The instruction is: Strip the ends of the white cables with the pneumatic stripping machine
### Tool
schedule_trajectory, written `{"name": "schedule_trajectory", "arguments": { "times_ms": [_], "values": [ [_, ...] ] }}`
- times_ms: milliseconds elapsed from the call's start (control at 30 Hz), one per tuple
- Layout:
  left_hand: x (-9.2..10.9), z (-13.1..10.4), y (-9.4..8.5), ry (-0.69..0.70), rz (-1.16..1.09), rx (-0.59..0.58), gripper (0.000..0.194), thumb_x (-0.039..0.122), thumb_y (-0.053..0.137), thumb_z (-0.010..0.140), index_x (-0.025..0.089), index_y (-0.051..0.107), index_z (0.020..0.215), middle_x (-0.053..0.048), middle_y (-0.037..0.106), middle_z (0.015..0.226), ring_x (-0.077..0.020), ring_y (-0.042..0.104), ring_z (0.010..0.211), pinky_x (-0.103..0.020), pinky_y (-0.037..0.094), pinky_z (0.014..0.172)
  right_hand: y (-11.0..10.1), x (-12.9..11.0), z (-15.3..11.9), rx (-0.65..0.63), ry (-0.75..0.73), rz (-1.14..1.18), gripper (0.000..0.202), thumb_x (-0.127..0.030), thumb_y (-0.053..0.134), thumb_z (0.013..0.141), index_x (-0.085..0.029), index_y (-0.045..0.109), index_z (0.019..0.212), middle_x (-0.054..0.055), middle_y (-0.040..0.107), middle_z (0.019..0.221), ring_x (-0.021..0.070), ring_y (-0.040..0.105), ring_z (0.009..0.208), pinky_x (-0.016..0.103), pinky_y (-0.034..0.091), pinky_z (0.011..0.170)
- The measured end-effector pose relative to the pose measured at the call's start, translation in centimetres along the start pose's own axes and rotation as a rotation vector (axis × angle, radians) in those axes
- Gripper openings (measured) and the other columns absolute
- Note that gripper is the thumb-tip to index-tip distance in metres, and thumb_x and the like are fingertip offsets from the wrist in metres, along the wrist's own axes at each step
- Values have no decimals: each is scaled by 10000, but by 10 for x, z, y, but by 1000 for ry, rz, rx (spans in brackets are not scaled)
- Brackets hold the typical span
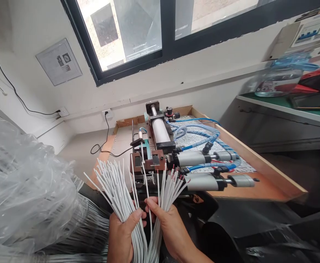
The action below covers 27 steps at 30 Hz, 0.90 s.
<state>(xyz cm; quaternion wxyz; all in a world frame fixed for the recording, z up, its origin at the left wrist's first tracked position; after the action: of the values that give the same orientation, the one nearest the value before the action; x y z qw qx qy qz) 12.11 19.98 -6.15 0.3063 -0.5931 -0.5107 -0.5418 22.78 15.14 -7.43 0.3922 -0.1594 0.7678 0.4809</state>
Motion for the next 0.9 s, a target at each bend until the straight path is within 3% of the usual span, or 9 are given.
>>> {"name": "schedule_trajectory", "arguments": {
  "times_ms": [233, 667, 833, 900],
  "values": [
    [-4, 2, -10, -19, -5, 85, 212, 201, 672, 581, 122, 575, 752, -21, 660, 548, -211, 632, 547, -307, 484, 521, -13, -1, -1, 79, -25, -59, 207, -325, 614, 655, -137, 567, 583, -24, 500, 492, 94, 410, 471, 221, 324, 497],
    [0, 1, -5, -2, -63, 60, 165, 191, 679, 560, 127, 599, 690, -13, 648, 570, -196, 623, 532, -306, 489, 531, -14, 4, 4, 88, 17, -54, 211, -310, 623, 640, -137, 557, 539, -31, 481, 478, 88, 397, 457, 212, 321, 482],
    [2, -1, -1, 4, -2, 22, 199, 204, 679, 553, 118, 637, 727, -45, 670, 619, -197, 609, 551, -312, 482, 529, 8, 11, 6, -86, 129, -1, 234, -352, 639, 621, -134, 563, 582, -49, 437, 457, 78, 371, 423, 211, 308, 441],
    [5, -3, 3, 30, 10, -15, 195, 200, 676, 552, 118, 649, 727, -59, 680, 662, -203, 609, 601, -319, 479, 579, 11, 9, 4, -113, 110, -20, 225, -337, 658, 605, -131, 569, 593, -43, 453, 466, 81, 387, 440, 210, 319, 456]
  ]
}}
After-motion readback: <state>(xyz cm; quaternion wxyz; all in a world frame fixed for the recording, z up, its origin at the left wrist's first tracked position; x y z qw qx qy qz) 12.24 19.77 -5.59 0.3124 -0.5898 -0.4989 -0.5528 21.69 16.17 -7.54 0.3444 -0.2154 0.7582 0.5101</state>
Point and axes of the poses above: each hand's wrist, its own z-axis towards the middle knuckle, its own y-axis out of the palm, x = y × z, the point moved 10 cm from there along z, towards the middle knuckle
